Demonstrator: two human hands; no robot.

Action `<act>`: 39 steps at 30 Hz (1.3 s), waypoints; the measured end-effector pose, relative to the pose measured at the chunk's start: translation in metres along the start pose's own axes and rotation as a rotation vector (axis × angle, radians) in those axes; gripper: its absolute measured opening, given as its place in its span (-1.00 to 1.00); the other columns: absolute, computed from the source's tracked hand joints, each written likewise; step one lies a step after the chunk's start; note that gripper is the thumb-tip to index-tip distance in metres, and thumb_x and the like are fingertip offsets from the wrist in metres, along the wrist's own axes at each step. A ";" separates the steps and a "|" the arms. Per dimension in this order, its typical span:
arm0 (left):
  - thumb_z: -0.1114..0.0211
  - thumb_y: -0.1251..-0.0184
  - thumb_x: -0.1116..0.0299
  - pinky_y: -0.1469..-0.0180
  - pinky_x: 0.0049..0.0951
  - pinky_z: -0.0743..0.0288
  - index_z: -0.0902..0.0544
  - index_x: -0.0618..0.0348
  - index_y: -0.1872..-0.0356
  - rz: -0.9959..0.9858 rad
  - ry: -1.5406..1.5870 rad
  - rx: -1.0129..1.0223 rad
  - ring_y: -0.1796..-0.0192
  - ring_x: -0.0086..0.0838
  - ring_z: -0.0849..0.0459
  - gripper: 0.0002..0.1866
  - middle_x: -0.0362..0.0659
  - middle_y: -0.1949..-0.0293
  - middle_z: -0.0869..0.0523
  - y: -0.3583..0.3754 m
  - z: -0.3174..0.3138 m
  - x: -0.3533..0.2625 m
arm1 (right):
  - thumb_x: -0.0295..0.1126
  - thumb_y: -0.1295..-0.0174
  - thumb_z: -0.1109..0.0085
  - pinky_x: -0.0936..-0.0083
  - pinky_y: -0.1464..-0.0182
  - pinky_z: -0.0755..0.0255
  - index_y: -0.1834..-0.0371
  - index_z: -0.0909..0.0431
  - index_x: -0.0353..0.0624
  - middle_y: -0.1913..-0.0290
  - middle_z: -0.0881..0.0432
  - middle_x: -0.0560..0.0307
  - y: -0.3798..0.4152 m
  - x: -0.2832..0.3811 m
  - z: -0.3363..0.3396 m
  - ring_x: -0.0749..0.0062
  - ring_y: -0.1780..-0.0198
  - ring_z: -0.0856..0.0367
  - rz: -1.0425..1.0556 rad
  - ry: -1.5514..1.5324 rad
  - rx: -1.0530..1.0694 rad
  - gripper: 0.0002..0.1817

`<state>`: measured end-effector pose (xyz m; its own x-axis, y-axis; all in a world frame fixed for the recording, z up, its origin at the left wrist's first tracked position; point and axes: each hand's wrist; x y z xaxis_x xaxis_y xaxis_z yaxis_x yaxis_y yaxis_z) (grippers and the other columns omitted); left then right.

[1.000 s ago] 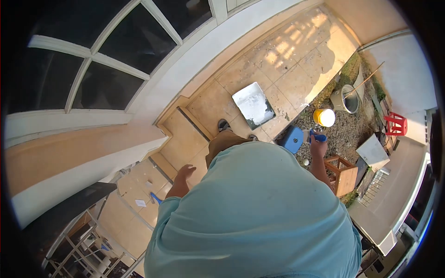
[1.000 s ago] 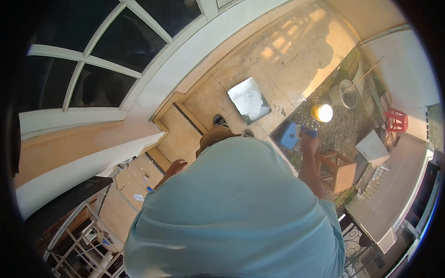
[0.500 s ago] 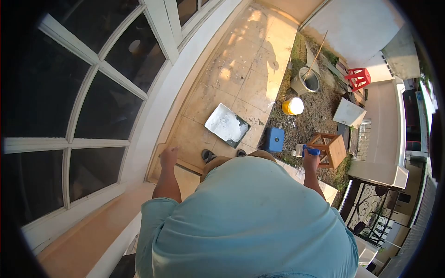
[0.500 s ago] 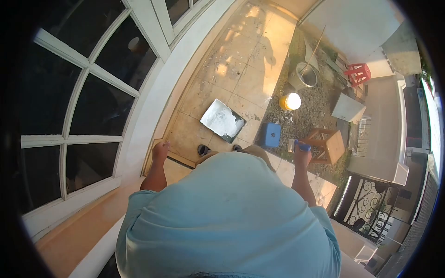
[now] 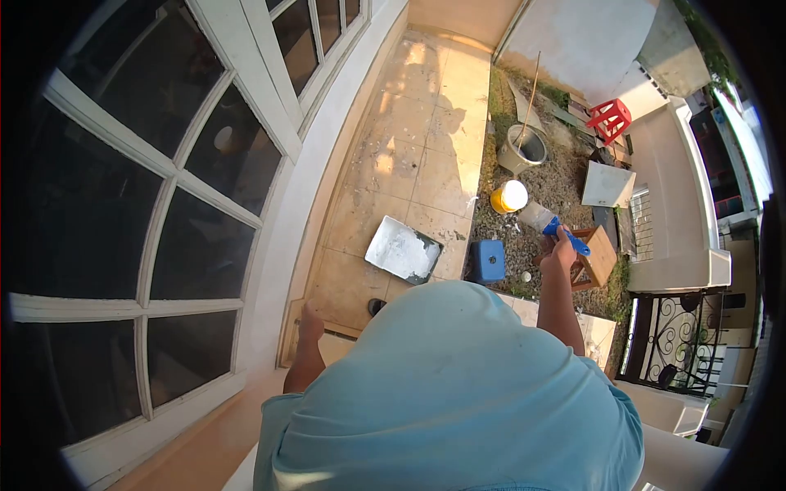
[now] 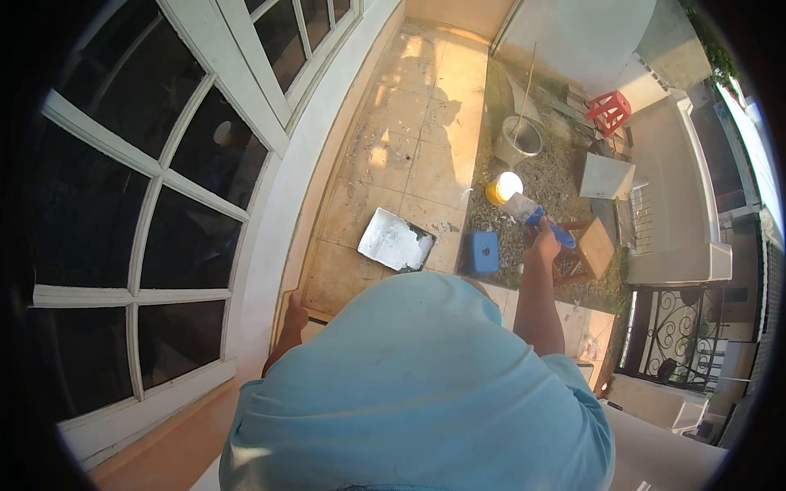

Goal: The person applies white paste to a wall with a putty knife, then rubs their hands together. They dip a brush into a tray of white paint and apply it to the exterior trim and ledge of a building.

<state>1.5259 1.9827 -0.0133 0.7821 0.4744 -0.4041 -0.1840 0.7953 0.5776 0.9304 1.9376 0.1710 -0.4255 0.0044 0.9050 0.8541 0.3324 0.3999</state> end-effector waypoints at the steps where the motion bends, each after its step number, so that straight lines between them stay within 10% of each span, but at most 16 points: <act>1: 0.07 -0.28 0.53 -0.27 -0.04 -0.34 -0.23 0.05 -0.40 -0.089 -0.006 -0.066 -0.27 0.08 -0.46 -0.41 0.21 -0.21 -0.52 -0.008 -0.007 0.011 | -0.40 -0.30 -0.18 0.39 0.19 -0.58 -0.09 -0.55 -0.09 0.09 -0.63 0.11 0.012 0.006 -0.015 0.26 0.15 -0.68 0.003 -0.027 0.041 -0.71; 15: -0.15 -0.16 0.31 -0.18 -0.19 -0.45 -0.44 0.11 -0.30 0.169 0.190 0.320 -0.18 -0.02 -0.58 -0.41 0.15 -0.13 -0.61 0.003 -0.063 0.069 | -0.33 -0.29 -0.24 0.35 0.08 -0.61 -0.02 -0.54 -0.17 0.19 -0.59 0.06 0.062 0.046 -0.063 0.25 0.18 -0.62 -0.110 -0.216 0.423 -0.72; 20: -0.16 -0.13 0.31 -0.10 -0.23 -0.48 -0.54 0.16 -0.20 0.090 0.315 0.176 -0.11 -0.05 -0.63 -0.47 0.17 -0.08 -0.63 -0.009 -0.097 0.115 | -0.15 -0.27 -0.30 0.45 0.12 -0.50 0.05 -0.52 -0.15 0.17 -0.60 0.09 0.050 0.046 -0.078 0.31 0.18 -0.58 -0.231 -0.186 0.429 -0.65; 28: -0.14 -0.19 0.31 -0.10 -0.20 -0.48 -0.58 0.15 -0.16 0.303 0.279 -0.165 -0.02 -0.07 -0.67 -0.53 0.17 0.01 -0.68 0.091 -0.083 0.015 | -0.03 -0.26 -0.28 0.58 0.45 -0.31 0.44 -0.43 0.05 0.58 -0.39 0.30 -0.017 0.015 -0.160 0.52 0.52 -0.38 -0.483 -0.089 0.604 -0.67; 33: -0.22 -0.19 0.26 -0.20 -0.25 -0.46 -0.60 0.09 -0.15 0.465 0.387 -0.116 -0.14 -0.07 -0.62 -0.54 0.14 -0.07 -0.65 0.139 -0.169 -0.007 | -0.02 -0.28 -0.26 0.57 0.46 -0.30 0.37 -0.42 0.04 0.58 -0.35 0.29 -0.047 0.013 -0.200 0.52 0.53 -0.34 -0.616 0.028 0.697 -0.68; 34: -0.21 -0.21 0.26 -0.24 -0.25 -0.43 -0.63 0.08 -0.12 0.374 0.700 -0.029 -0.20 -0.07 -0.58 -0.57 0.13 -0.09 -0.64 0.126 -0.243 0.077 | -0.02 -0.28 -0.26 0.57 0.46 -0.30 0.37 -0.42 0.04 0.58 -0.35 0.29 -0.054 0.013 -0.205 0.52 0.53 -0.34 -0.644 0.037 0.688 -0.68; 39: -0.18 -0.24 0.27 -0.18 -0.27 -0.48 -0.63 0.07 -0.10 0.432 0.405 -0.122 -0.13 -0.13 -0.64 -0.61 0.08 -0.06 -0.67 0.188 -0.265 -0.024 | -0.01 -0.27 -0.26 0.60 0.51 -0.51 0.52 -0.47 -0.03 0.62 -0.54 0.19 -0.088 0.001 -0.223 0.49 0.60 -0.52 -0.745 0.146 0.721 -0.61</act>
<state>1.3149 2.2213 -0.0834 0.3369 0.8508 -0.4034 -0.5200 0.5253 0.6736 0.9213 1.6975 0.1690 -0.6895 -0.5308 0.4928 -0.0108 0.6878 0.7258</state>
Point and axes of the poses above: each hand's wrist, its own y-axis away from the middle knuckle, its own z-axis out of the back of the hand, x = y × z
